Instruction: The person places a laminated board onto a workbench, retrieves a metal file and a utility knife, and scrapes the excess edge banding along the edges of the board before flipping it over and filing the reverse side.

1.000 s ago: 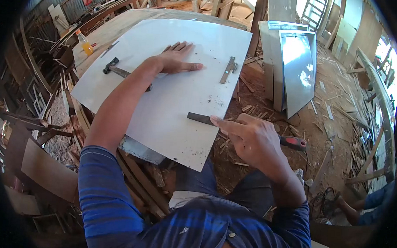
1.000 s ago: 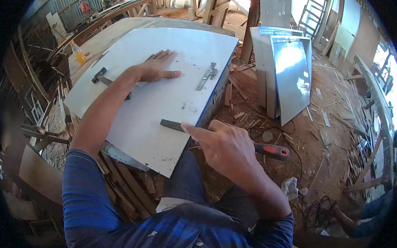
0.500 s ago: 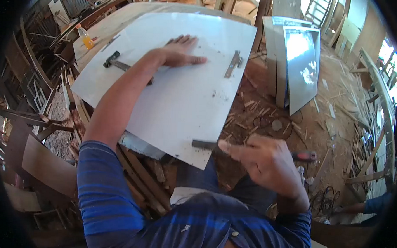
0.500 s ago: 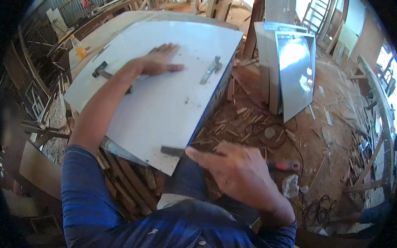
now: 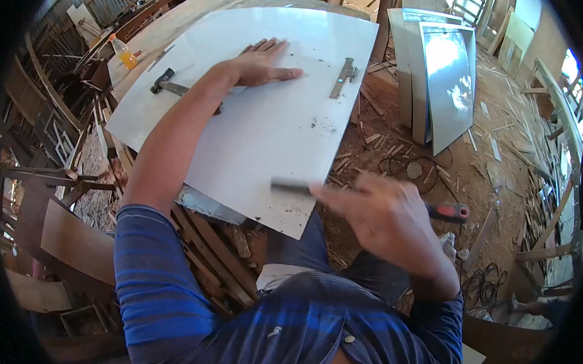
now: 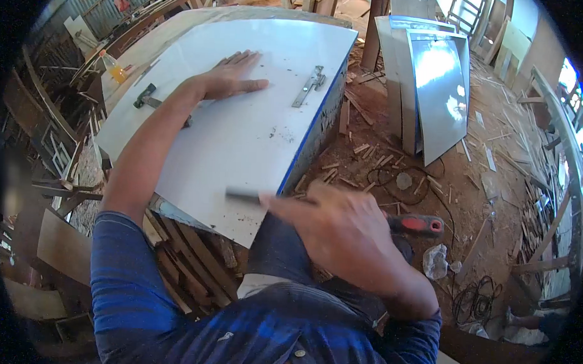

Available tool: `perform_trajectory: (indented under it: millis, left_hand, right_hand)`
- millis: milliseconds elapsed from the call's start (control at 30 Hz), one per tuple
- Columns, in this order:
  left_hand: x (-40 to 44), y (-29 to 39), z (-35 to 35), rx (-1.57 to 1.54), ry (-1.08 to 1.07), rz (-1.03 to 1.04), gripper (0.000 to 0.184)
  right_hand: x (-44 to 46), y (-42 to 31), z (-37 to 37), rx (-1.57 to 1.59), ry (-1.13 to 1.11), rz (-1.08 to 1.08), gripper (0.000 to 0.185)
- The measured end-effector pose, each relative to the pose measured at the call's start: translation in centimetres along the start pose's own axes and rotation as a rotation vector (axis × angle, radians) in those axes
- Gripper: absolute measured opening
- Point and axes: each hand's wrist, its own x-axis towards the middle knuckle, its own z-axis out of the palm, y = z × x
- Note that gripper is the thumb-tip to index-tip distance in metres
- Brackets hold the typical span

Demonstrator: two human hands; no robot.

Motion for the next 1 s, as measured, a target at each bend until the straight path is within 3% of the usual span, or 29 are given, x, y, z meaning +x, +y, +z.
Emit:
perform_trajectory:
  millis: [67, 200, 300, 400, 533, 667, 800, 1000]
  left_hand:
    - [-0.1, -0.1, -0.6, -0.022, 0.001, -0.007, 0.135]
    - [-0.1, 0.3, 0.2, 0.035, -0.008, 0.009, 0.129]
    - [-0.2, 0.3, -0.6, 0.049, -0.013, 0.016, 0.126]
    - [-0.3, 0.2, -0.8, 0.025, -0.015, 0.013, 0.126]
    - [-0.3, 0.4, 0.1, 0.017, -0.016, 0.021, 0.125]
    - [-0.3, 0.0, -0.8, -0.04, -0.034, 0.013, 0.13]
    - [0.1, -0.5, -0.6, -0.018, -0.027, 0.041, 0.125]
    - [-1.3, 2.0, -1.2, -0.022, -0.041, -0.043, 0.113]
  right_hand:
    - [-2.0, -0.4, -1.1, 0.077, -0.097, -0.012, 0.056]
    - [-0.2, -0.1, 1.5, -0.02, 0.164, -0.05, 0.059]
    - [-0.9, -0.1, -0.9, 0.018, -0.115, -0.03, 0.054]
    - [-1.9, -0.6, -1.7, 0.089, -0.226, -0.034, 0.051]
    - [0.2, 0.1, 0.8, 0.021, -0.01, -0.037, 0.052]
    - [-1.7, 0.3, -2.0, 0.115, -0.246, -0.048, 0.051]
    - [0.0, 2.6, 1.0, 0.002, 0.145, 0.007, 0.048]
    - [-5.1, 9.8, 2.1, 0.417, 0.656, 0.213, 0.043]
